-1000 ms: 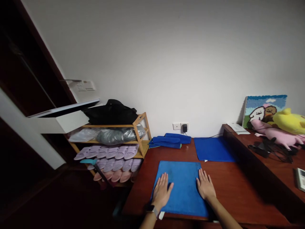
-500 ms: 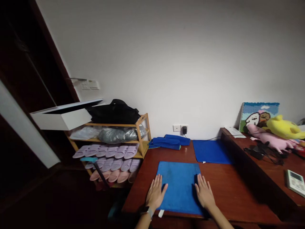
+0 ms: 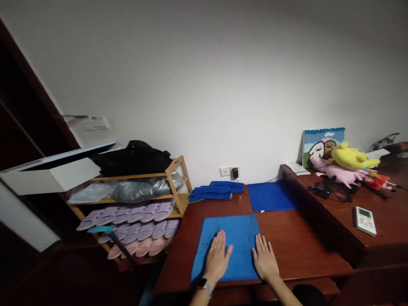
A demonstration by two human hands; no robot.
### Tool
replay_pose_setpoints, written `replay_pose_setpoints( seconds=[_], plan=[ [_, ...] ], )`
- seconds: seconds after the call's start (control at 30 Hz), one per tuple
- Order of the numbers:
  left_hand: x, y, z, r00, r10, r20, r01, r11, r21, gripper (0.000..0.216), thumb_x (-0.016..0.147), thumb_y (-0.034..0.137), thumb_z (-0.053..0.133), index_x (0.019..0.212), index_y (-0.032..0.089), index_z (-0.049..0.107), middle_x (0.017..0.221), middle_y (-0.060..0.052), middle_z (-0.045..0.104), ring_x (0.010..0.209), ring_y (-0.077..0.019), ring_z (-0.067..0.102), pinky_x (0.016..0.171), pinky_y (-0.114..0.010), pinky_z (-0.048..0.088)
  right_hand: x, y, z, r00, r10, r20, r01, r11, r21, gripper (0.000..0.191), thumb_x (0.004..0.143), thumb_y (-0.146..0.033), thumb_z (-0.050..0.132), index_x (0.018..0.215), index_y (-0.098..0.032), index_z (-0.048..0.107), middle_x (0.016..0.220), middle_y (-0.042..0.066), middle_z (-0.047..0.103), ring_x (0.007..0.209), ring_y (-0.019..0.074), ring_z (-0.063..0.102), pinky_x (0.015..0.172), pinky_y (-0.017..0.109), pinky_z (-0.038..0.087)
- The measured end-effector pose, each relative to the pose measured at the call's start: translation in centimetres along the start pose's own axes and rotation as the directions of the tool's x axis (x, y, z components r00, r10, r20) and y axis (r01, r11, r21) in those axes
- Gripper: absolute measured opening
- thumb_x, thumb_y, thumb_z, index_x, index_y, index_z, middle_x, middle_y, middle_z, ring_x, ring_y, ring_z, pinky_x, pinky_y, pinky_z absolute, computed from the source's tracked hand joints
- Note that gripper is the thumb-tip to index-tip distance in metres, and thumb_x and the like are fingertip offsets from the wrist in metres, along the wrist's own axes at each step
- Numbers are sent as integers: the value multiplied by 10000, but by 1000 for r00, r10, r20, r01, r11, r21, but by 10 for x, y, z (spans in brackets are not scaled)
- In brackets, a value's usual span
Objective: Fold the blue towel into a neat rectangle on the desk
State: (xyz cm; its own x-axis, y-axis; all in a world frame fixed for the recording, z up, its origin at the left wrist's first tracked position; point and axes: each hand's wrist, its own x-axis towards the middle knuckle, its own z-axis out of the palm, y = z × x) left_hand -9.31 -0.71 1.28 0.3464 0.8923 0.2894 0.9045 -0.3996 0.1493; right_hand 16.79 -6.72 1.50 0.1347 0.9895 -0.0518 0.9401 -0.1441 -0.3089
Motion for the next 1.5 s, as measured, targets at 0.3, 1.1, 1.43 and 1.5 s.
replay_pose_setpoints(
  seconds=[0.3, 1.1, 1.43, 1.5],
  plan=[
    [14, 136, 37, 955, 261, 143, -229, 951, -209, 655, 1070, 516, 154, 1630, 177, 155, 1679, -78, 247, 1553, -216, 213, 1279, -435, 243, 1, 9, 10, 995, -97, 26, 99, 992, -83, 637, 986, -383, 258, 1598, -208, 277, 1690, 19, 156, 1568, 241, 97, 1275, 475, 99],
    [-49, -68, 0, 996, -78, 38, 82, 992, -98, 665, 1060, 548, 273, 1624, 199, 215, 1670, -76, 288, 1543, -239, 241, 1265, -488, 258, -36, 14, 41, 991, -84, -102, 73, 992, -101, 696, 1016, -514, 168, 1599, -156, 295, 1680, 39, 214, 1564, 274, 148, 1271, 503, 143],
    [-64, -36, -43, 996, -30, -87, 6, 965, -263, 554, 1091, 393, 224, 1632, 299, 154, 1676, -26, 311, 1528, -209, 298, 1248, -442, 326, -43, 16, 45, 988, -109, -109, 99, 991, -95, 691, 1011, -477, 210, 1589, -110, 304, 1676, 54, 206, 1562, 298, 156, 1268, 518, 158],
    [-74, -17, -45, 983, 179, 29, -171, 970, -173, 603, 1080, 454, 294, 1635, 307, 107, 1688, -17, 261, 1532, -224, 291, 1255, -437, 308, -44, 16, 45, 987, -116, -111, 105, 990, -97, 681, 1015, -464, 212, 1589, -110, 303, 1678, 54, 196, 1562, 300, 148, 1269, 518, 151]
  ],
)
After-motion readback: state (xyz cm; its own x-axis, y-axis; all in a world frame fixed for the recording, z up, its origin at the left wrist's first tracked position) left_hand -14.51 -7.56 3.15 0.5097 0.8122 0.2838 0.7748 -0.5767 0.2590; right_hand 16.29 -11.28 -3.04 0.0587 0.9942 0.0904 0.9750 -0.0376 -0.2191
